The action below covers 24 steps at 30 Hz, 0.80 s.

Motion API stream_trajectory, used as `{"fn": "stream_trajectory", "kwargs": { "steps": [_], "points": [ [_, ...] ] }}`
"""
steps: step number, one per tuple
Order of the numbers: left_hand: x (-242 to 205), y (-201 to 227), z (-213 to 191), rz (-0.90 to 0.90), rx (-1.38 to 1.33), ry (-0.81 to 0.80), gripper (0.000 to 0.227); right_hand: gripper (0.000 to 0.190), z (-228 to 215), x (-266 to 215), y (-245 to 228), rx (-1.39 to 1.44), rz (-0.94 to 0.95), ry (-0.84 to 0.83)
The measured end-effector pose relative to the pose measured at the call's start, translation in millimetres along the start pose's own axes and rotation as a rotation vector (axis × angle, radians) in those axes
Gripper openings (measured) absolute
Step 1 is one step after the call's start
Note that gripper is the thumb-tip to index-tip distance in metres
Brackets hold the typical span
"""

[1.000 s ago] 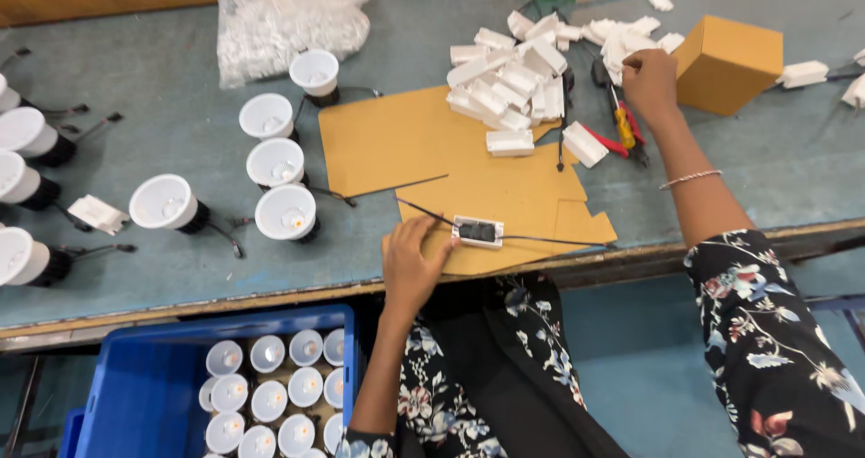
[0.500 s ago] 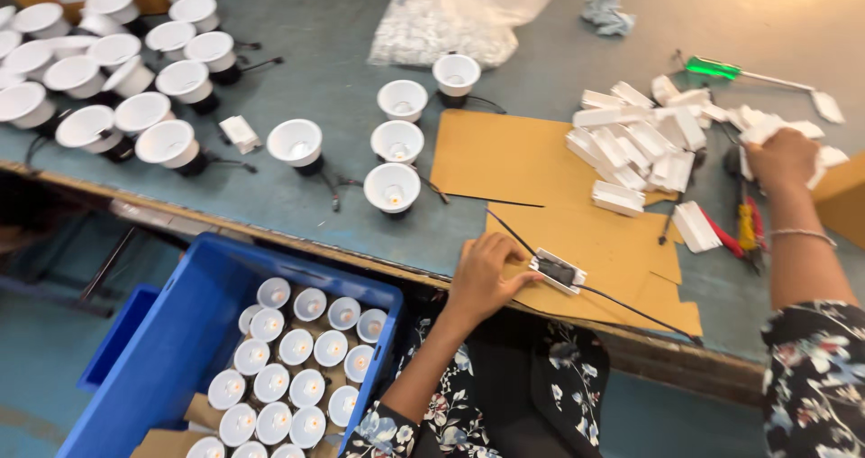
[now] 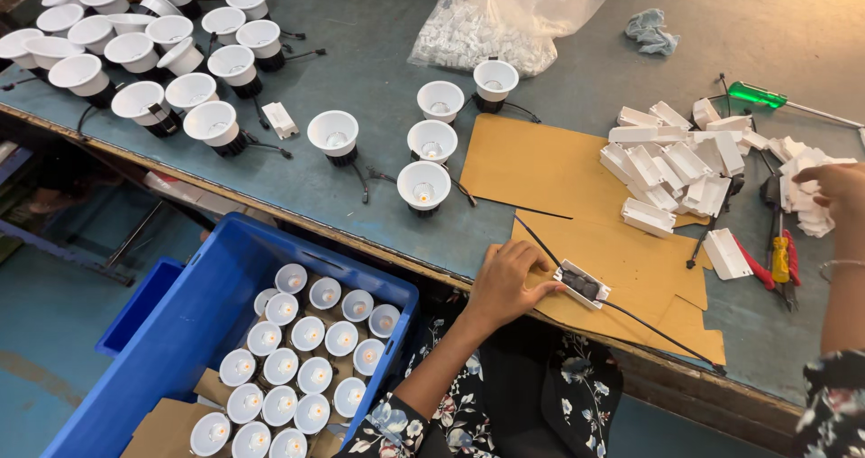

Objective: The person assembles small white electronic housings by inserting black wires into them. They use a thin tool to push the wires into place and then close the plastic casing. The person repeats this process for multiple units on a workbench.

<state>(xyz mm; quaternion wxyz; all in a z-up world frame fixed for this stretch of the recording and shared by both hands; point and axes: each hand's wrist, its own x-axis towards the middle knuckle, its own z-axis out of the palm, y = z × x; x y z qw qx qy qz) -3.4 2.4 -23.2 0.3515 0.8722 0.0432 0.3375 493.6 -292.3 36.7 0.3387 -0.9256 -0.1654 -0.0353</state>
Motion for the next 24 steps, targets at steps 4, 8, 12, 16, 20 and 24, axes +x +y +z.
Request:
{"fn": "stream_trajectory", "kwargs": {
  "steps": [4,8,12,16,20,24],
  "points": [
    [0.1,-1.3,1.1,-0.003,0.0,-0.007,0.036,0.038,-1.9,-9.9,-9.8,0.247,-0.328,-0.118],
    [-0.9,-1.6,0.6,0.007,0.0,-0.005,0.035,0.036,21.0,-80.4,-41.9,0.587,-0.113,-0.313],
    [-1.4,-0.3,-1.5,0.019,-0.021,0.004,0.035,0.052,60.0,-201.5,-82.2,0.293,-0.167,-0.429],
    [-2.5,1.3,-2.7,0.018,-0.036,-0.007,0.032,0.052,86.7,-271.2,-93.7,0.567,-0.104,-0.509],
    [-2.4,2.7,-4.1,0.034,-0.024,0.005,0.03,0.053,85.5,-277.8,-91.2,0.757,-0.104,-0.507],
    [-2.3,4.1,-3.1,0.024,-0.029,0.0,0.03,0.05,84.8,-277.6,-93.0,0.776,-0.092,-0.501]
  ]
}}
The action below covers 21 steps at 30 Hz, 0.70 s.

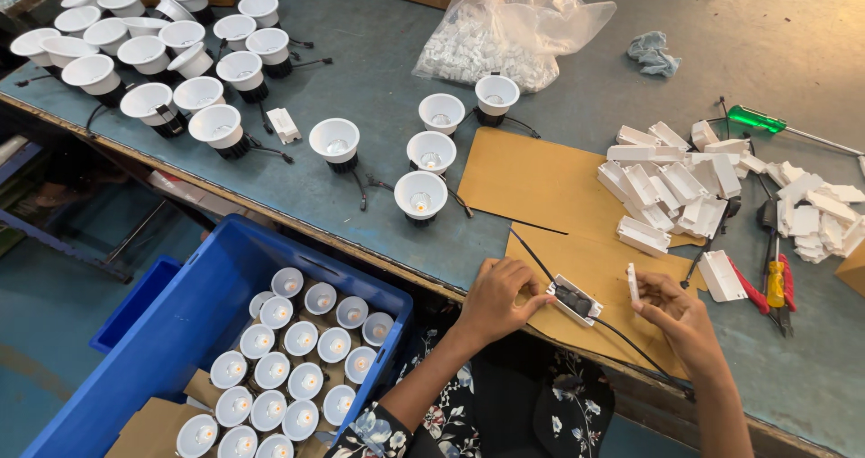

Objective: The person assembles small white electronic housings by inserting black wires into them. They use a thin tool to push the wires into place and then close the plastic casing. The person repeats this process for multiple units on a workbench.

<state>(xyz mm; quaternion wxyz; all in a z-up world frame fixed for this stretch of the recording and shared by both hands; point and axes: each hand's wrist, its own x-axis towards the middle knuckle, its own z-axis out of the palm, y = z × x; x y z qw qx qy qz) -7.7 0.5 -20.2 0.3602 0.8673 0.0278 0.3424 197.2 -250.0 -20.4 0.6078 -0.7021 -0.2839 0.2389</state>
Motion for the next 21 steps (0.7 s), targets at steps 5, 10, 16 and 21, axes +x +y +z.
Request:
{"fn": "stream_trajectory", "kwargs": {
  "steps": [5,10,16,21],
  "points": [
    [-0.1,0.2,0.9,0.0,0.004,0.007,0.029,0.051,1.4,-1.6,-7.6,-0.008,-0.001,-0.046],
    [1.9,0.6,0.3,-0.018,0.019,0.001,0.03,0.05,-4.1,1.5,-0.8,-0.047,0.062,-0.026],
    [-1.9,2.3,0.3,0.007,0.008,0.01,0.031,0.052,-16.2,8.0,22.9,-0.028,0.074,-0.036],
    [-2.5,2.1,0.8,0.014,-0.044,0.022,0.03,0.054,-23.9,13.4,32.5,-0.006,0.066,-0.054]
  ]
}}
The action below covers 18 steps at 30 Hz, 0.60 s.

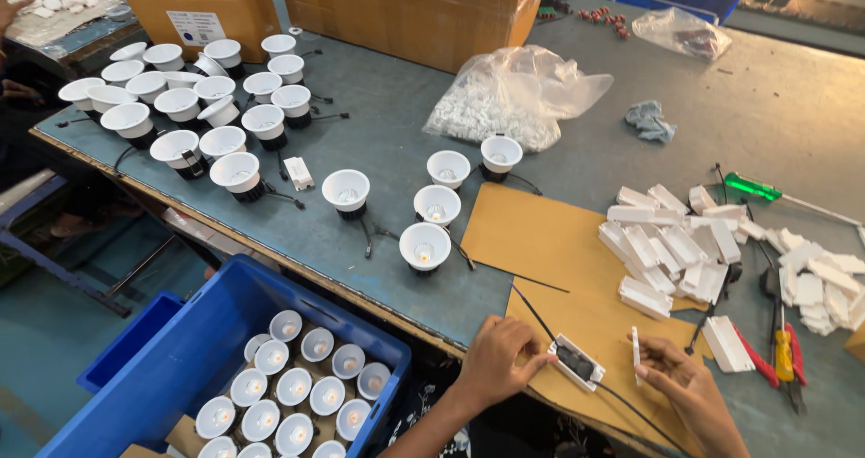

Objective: The person assembles small white electronic housings by inserting black wires into them. They use a thin tool to push the wires into place and then close the plastic casing. The person repeats this process for multiple units on a workbench.

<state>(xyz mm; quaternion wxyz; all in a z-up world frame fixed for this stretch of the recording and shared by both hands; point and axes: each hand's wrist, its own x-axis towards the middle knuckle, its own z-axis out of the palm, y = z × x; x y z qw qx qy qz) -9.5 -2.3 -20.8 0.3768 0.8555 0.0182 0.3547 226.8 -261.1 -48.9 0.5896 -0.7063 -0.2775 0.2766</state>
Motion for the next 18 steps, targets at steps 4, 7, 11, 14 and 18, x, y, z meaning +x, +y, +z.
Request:
{"fn": "stream_trajectory", "kwargs": {
  "steps": [4,7,11,14,18],
  "points": [
    [-1.6,3.0,-2.2,-0.05,-0.052,-0.033,0.03,0.056,-6.6,5.8,12.6,0.022,-0.052,-0.01],
    [-0.1,4.6,-4.1,-0.018,-0.027,-0.078,0.047,0.057,-11.4,8.7,22.9,0.056,-0.055,0.007],
    [0.2,5.7,-3.9,-0.013,0.038,-0.138,0.057,0.057,-11.1,8.5,26.0,0.098,-0.024,0.039],
    [0.5,5.1,-2.6,0.001,0.078,-0.139,0.057,0.057,-7.5,5.6,20.3,0.082,-0.026,0.059],
    [0.2,3.0,-0.2,-0.003,0.1,-0.132,0.055,0.056,-1.5,1.9,13.3,0.091,-0.033,0.083]
  ]
}}
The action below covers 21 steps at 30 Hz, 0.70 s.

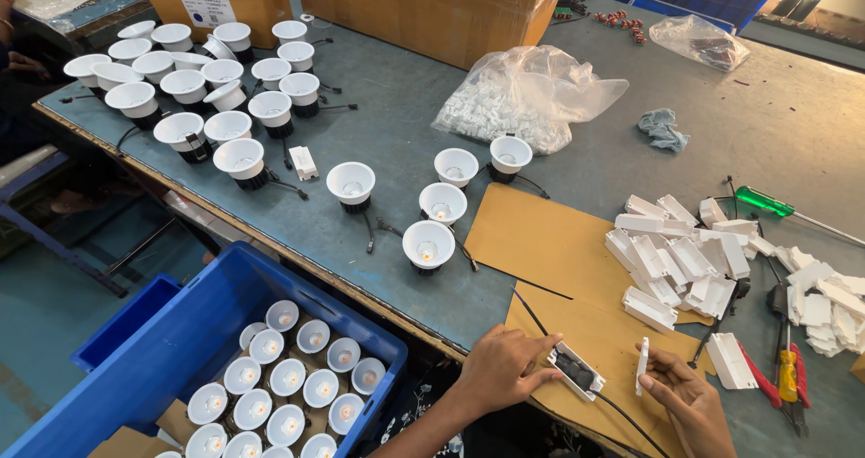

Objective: The person assembles small white electronic housings by inserting black wires into them. They use a thin tool to push the wires into place and then close the plastic casing. The person repeats this process for multiple units on a workbench.

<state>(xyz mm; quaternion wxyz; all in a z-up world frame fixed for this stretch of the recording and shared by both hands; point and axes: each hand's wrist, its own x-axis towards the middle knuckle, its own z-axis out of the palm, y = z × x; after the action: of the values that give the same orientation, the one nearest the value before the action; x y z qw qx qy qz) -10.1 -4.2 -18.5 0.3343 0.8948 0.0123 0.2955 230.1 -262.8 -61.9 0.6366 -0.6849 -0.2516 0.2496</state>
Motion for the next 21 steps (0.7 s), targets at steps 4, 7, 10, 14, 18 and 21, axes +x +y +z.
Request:
{"fn": "stream_trajectory", "kwargs": {
  "steps": [4,7,10,14,18,21],
  "points": [
    [-0.7,0.4,1.3,0.004,0.016,0.02,0.054,0.054,4.2,-2.0,-5.1,-0.019,-0.001,0.013],
    [-0.3,0.7,0.6,-0.011,0.006,0.009,0.053,0.054,8.3,-4.3,-9.2,-0.016,-0.014,0.017],
    [2.2,1.7,2.6,-0.022,-0.003,-0.005,0.053,0.053,10.2,-7.4,-10.8,0.027,-0.016,0.001],
    [-0.2,2.1,-0.3,-0.003,-0.006,0.04,0.051,0.053,9.2,-8.4,-14.9,-0.059,-0.026,0.021],
    [1.9,0.7,0.6,-0.045,0.001,0.045,0.05,0.049,6.6,-13.4,-14.7,-0.113,-0.032,0.047],
    [2.5,4.8,-3.1,0.014,0.003,0.06,0.049,0.05,21.5,-6.7,-16.8,-0.036,-0.045,0.012]
  ]
}}
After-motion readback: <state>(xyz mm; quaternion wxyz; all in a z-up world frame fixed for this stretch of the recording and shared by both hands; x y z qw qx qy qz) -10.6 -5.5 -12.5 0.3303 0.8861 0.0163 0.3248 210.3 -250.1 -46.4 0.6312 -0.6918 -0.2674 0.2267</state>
